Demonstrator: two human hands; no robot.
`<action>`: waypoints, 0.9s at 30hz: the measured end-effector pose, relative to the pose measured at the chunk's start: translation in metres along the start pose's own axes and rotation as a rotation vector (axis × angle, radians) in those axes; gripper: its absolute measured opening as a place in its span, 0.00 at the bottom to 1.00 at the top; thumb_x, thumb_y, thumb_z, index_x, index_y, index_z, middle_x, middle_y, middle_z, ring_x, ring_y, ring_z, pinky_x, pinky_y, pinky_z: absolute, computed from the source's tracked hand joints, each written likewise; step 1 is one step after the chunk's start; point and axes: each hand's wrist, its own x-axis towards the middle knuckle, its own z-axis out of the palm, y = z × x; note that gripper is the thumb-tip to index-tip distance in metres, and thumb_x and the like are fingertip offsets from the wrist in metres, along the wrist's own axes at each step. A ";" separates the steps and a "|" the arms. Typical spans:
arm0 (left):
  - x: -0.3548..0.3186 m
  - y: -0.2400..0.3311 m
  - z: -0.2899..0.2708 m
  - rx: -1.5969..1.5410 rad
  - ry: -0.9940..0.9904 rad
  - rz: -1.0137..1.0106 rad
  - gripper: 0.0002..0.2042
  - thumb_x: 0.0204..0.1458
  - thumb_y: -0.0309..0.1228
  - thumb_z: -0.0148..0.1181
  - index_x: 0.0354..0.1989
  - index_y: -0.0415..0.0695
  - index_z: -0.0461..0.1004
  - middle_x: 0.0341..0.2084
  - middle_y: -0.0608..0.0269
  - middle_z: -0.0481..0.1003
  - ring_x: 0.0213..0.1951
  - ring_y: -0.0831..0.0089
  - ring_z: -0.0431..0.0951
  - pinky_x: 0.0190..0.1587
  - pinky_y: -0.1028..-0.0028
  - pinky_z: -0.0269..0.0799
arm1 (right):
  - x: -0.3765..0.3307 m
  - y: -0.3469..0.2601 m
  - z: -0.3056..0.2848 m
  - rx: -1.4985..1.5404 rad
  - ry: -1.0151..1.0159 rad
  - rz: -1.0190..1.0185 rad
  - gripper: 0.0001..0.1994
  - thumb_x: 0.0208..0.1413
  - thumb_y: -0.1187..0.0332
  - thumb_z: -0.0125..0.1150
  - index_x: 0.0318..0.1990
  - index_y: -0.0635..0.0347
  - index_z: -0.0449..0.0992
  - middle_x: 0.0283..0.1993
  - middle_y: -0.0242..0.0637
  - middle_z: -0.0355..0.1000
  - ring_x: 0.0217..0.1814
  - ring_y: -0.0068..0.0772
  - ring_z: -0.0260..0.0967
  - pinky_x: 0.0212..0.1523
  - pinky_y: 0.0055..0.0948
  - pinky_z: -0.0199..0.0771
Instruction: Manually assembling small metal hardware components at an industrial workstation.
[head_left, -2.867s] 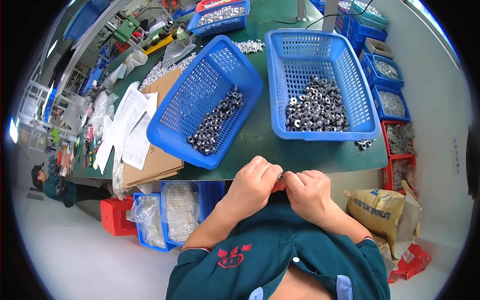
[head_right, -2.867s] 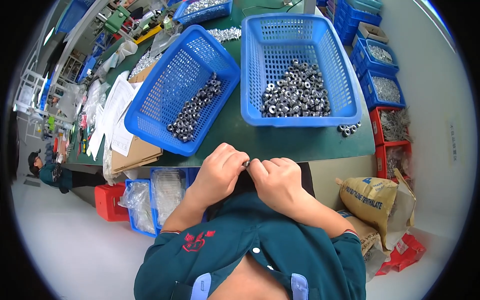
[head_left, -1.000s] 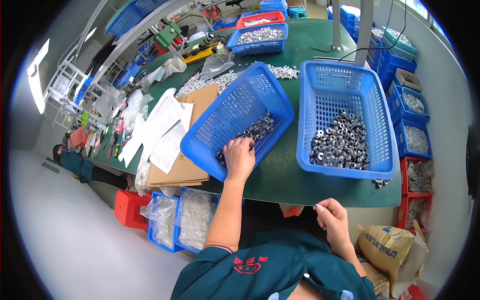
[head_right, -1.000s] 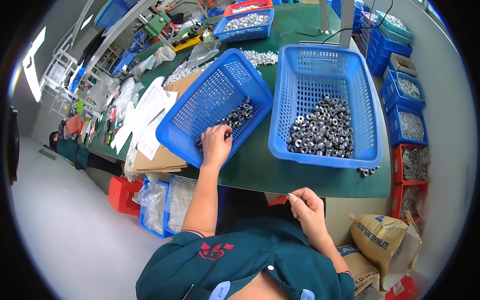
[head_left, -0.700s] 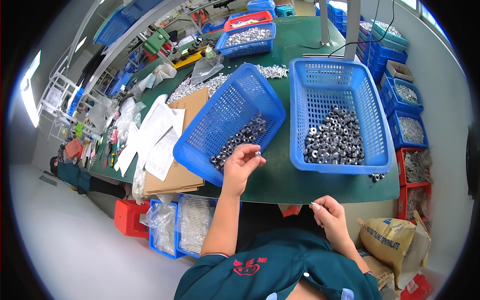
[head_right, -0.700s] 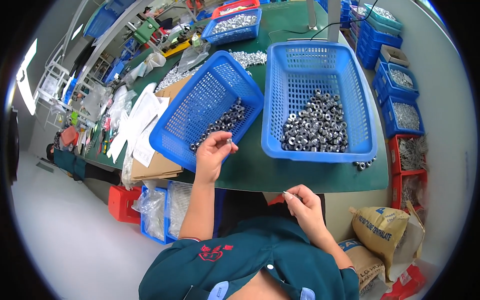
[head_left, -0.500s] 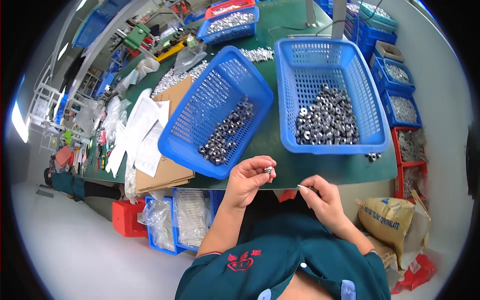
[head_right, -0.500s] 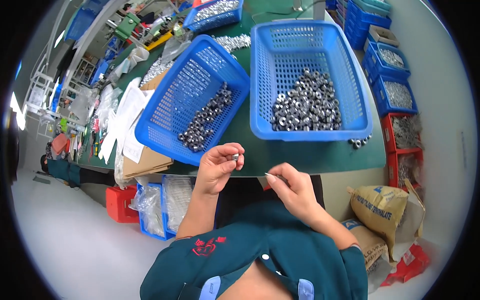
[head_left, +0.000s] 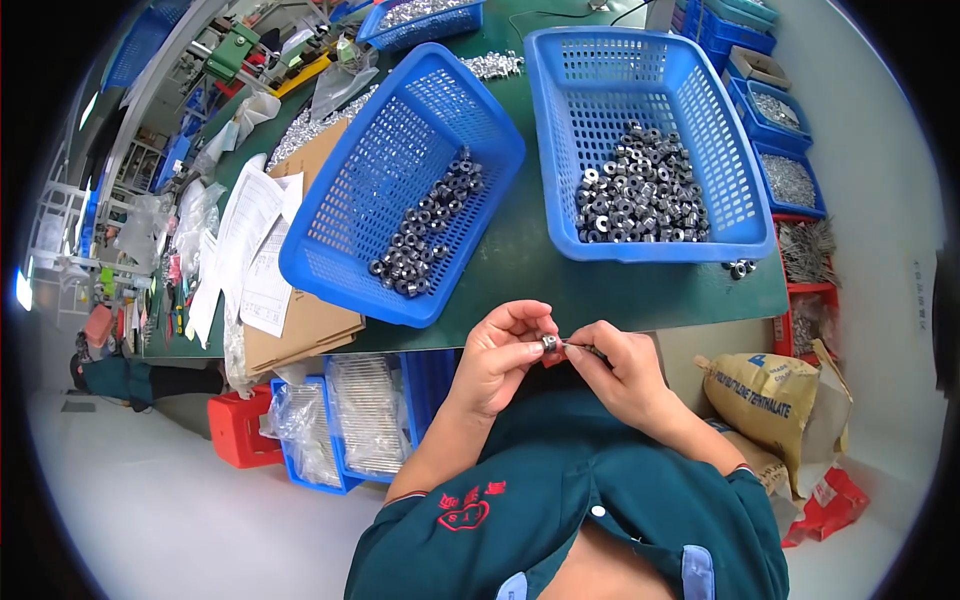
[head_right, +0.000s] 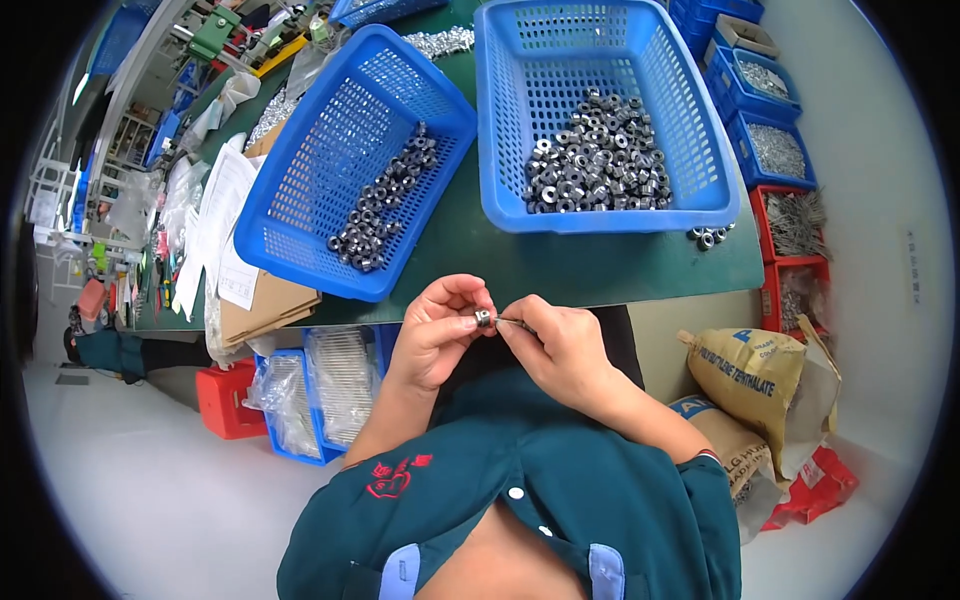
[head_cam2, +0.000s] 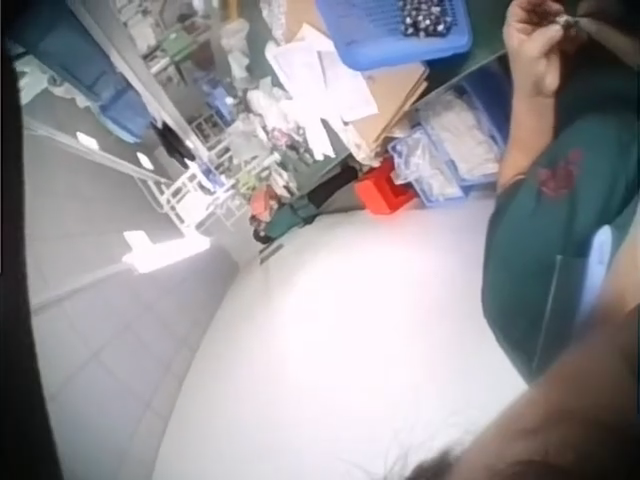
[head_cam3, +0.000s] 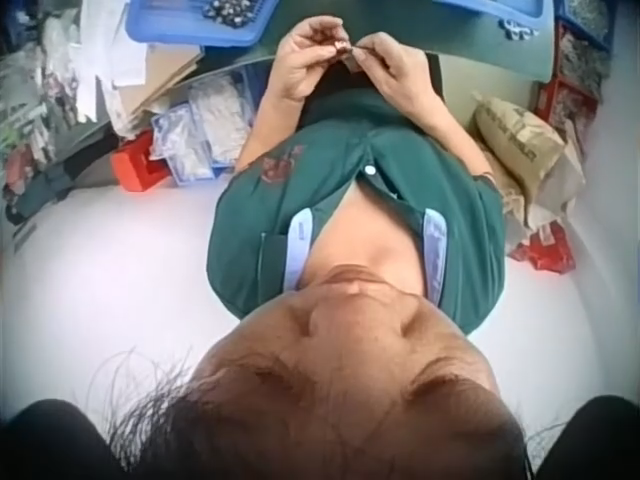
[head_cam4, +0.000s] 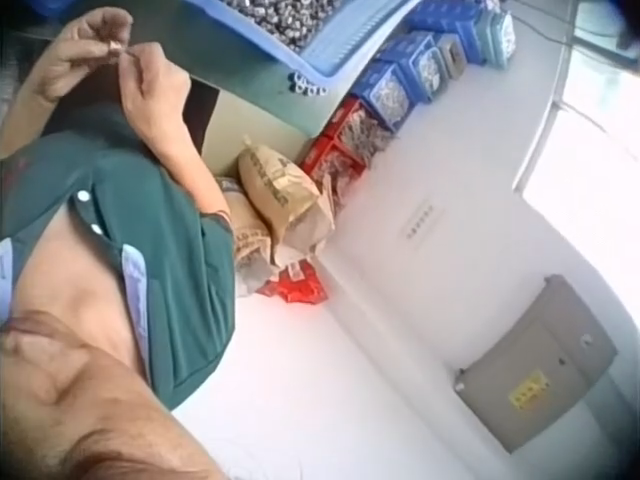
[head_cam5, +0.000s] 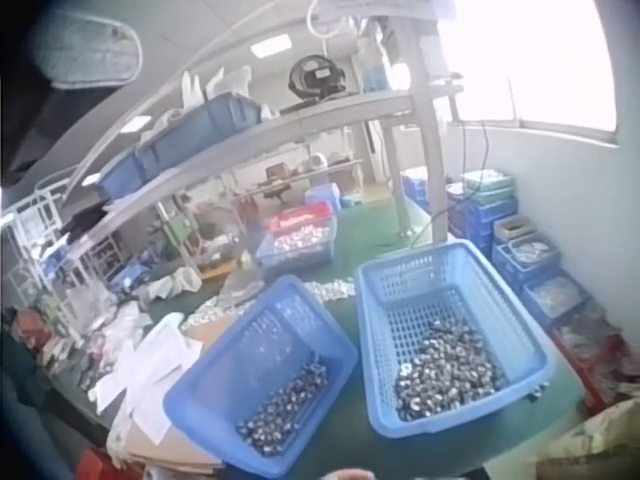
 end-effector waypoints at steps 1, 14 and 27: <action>0.000 0.001 0.002 0.045 -0.014 0.006 0.19 0.50 0.13 0.55 0.53 0.37 0.72 0.41 0.57 0.76 0.43 0.70 0.78 0.48 0.69 0.76 | 0.000 0.000 0.000 -0.010 0.006 -0.013 0.04 0.54 0.74 0.64 0.33 0.61 0.74 0.23 0.40 0.74 0.22 0.40 0.74 0.22 0.33 0.70; -0.006 0.015 0.007 0.450 0.009 -0.050 0.19 0.51 0.13 0.56 0.54 0.36 0.72 0.41 0.58 0.77 0.43 0.76 0.78 0.47 0.75 0.78 | 0.009 0.004 -0.005 -0.355 -0.127 -0.405 0.05 0.48 0.77 0.60 0.29 0.58 0.70 0.16 0.37 0.64 0.18 0.41 0.68 0.20 0.39 0.68; -0.004 0.003 0.009 0.621 0.069 0.155 0.17 0.52 0.12 0.57 0.51 0.35 0.73 0.42 0.57 0.78 0.45 0.74 0.78 0.52 0.73 0.76 | -0.004 0.012 0.009 0.751 -0.183 0.635 0.09 0.65 0.67 0.54 0.35 0.63 0.72 0.20 0.24 0.64 0.21 0.13 0.59 0.21 0.21 0.60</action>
